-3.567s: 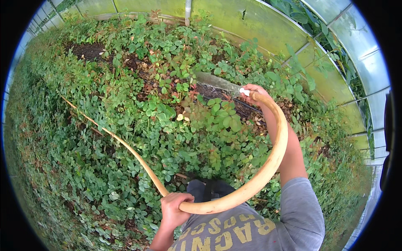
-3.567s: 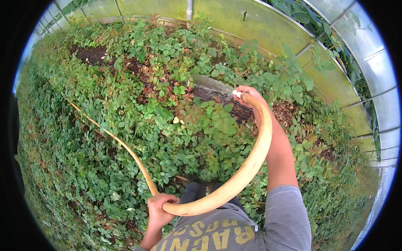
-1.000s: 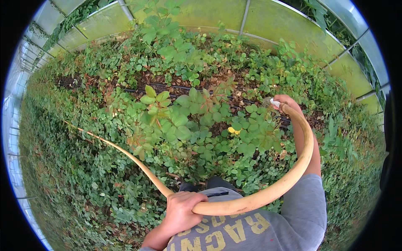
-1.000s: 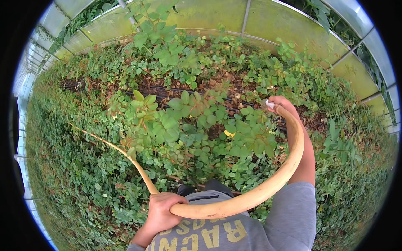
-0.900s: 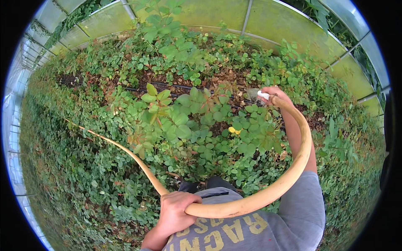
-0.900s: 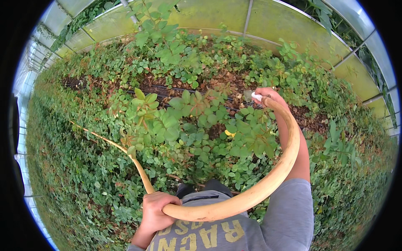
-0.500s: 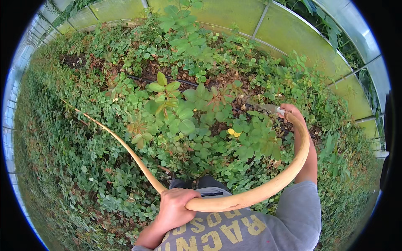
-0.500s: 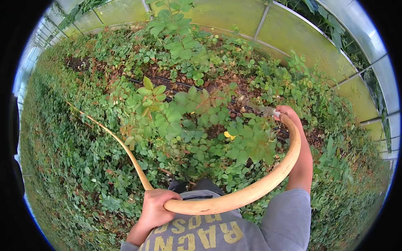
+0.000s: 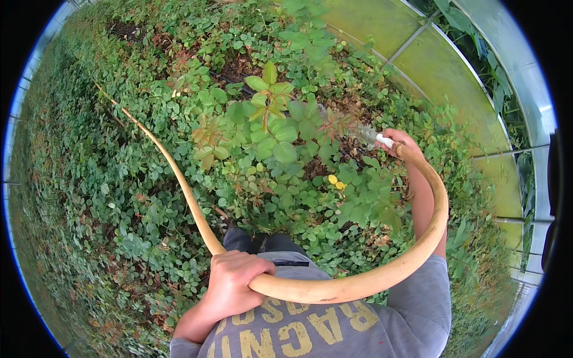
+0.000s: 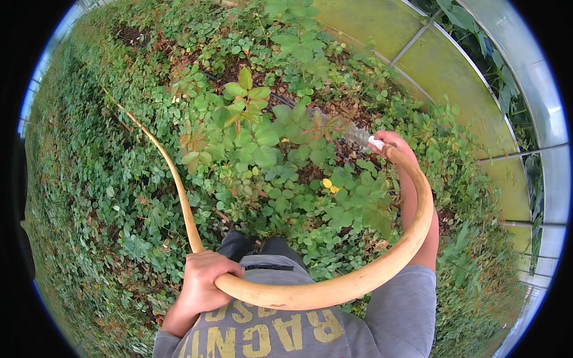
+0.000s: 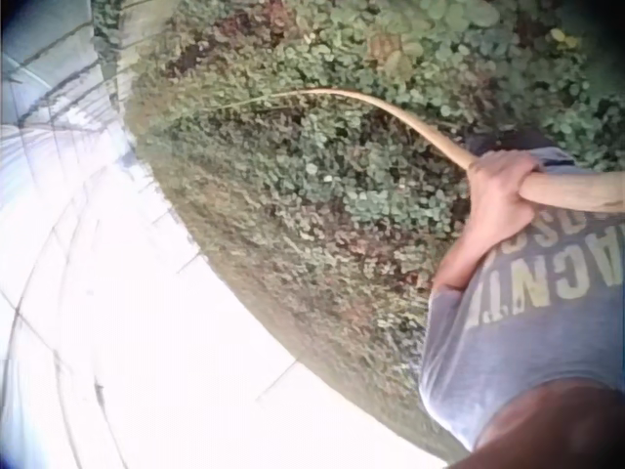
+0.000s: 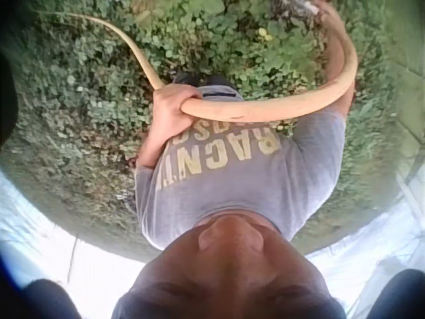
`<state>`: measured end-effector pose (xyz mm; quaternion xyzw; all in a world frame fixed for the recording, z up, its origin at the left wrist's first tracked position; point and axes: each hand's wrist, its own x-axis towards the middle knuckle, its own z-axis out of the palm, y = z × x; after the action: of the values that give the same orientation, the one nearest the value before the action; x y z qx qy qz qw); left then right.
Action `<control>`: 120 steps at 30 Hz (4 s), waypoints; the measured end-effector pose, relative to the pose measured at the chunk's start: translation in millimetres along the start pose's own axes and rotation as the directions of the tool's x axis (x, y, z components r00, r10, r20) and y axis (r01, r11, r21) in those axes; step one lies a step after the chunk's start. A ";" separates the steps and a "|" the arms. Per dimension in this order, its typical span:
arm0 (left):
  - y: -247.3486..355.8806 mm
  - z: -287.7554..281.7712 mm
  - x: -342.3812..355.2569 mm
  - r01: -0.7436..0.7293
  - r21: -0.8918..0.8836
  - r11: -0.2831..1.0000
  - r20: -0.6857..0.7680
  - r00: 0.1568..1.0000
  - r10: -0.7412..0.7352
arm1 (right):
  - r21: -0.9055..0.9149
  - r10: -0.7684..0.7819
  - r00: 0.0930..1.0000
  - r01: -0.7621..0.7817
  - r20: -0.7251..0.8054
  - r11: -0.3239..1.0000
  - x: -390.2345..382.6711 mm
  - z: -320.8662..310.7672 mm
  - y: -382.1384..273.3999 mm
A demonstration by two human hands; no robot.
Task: The person waters a dense patch of low-growing green plants inside a greenhouse using a yellow hose with a spray nozzle. They move the hose back and forth to cover different areas of the foliage.
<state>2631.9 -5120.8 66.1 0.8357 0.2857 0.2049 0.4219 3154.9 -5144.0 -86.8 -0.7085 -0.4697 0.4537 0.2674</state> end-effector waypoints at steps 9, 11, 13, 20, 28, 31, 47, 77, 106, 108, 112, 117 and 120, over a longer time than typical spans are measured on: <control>-2.6 -5.5 -6.1 0.045 -0.007 0.999 -0.039 0.998 -0.046 | 0.091 0.022 0.994 -0.031 0.103 0.995 21.4 1.9 25.2; -6.0 2.4 -6.0 0.049 0.010 0.999 -0.052 0.997 -0.049 | 0.042 0.045 0.997 -0.042 -0.061 0.998 -2.2 11.5 23.5; -8.7 6.5 -7.1 0.025 -0.005 1.000 -0.004 1.000 -0.025 | 0.084 -0.030 1.000 0.031 -0.008 0.996 -3.3 12.4 26.1; -7.2 5.6 -12.2 0.066 0.018 0.998 0.001 0.998 -0.066 | 0.191 -0.124 0.982 0.096 0.143 0.977 31.5 13.6 39.3; 1.5 11.3 -13.8 0.056 0.079 0.995 0.050 0.997 -0.060 | 0.583 0.245 0.946 -0.324 0.213 0.745 72.6 54.2 11.4; 3.6 13.2 -10.0 0.061 0.087 0.994 0.039 0.997 -0.064 | 0.501 0.258 0.930 -0.360 0.263 0.787 58.0 38.6 37.9; 6.1 24.9 -2.4 0.070 0.118 0.991 0.131 0.988 -0.085 | 0.486 0.125 0.970 -0.214 0.210 0.847 90.3 71.6 19.1; -12.4 19.8 6.6 0.035 -0.019 0.999 0.122 0.992 -0.033 | 0.005 -0.007 0.997 0.007 0.072 1.000 -58.2 15.0 67.0; -20.5 9.7 -6.5 -0.002 -0.021 1.000 0.105 0.994 0.004 | -0.016 -0.361 0.928 0.364 0.092 0.931 -13.7 30.1 1.8; -15.2 5.5 -1.3 -0.014 -0.007 1.000 0.096 0.995 0.014 | 0.133 0.052 0.996 -0.061 0.068 0.989 3.7 22.1 15.4; -16.6 9.4 0.0 0.000 -0.019 1.000 0.066 0.998 0.001 | -0.055 0.109 0.994 -0.108 0.023 0.993 -6.2 -3.5 59.8; -17.4 22.8 -2.0 0.020 0.001 1.000 0.089 0.996 -0.020 | 0.272 0.581 0.813 -0.556 -0.018 0.786 -0.6 -16.8 60.1; -12.7 19.1 4.2 -0.004 0.022 1.000 0.117 0.993 0.002 | 0.295 0.361 0.932 -0.356 0.040 0.887 20.3 -13.7 35.5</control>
<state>2642.3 -5123.1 45.4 0.8513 0.2614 0.1532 0.4283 3185.1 -5139.6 -117.2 -0.7383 -0.2553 0.5548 0.2863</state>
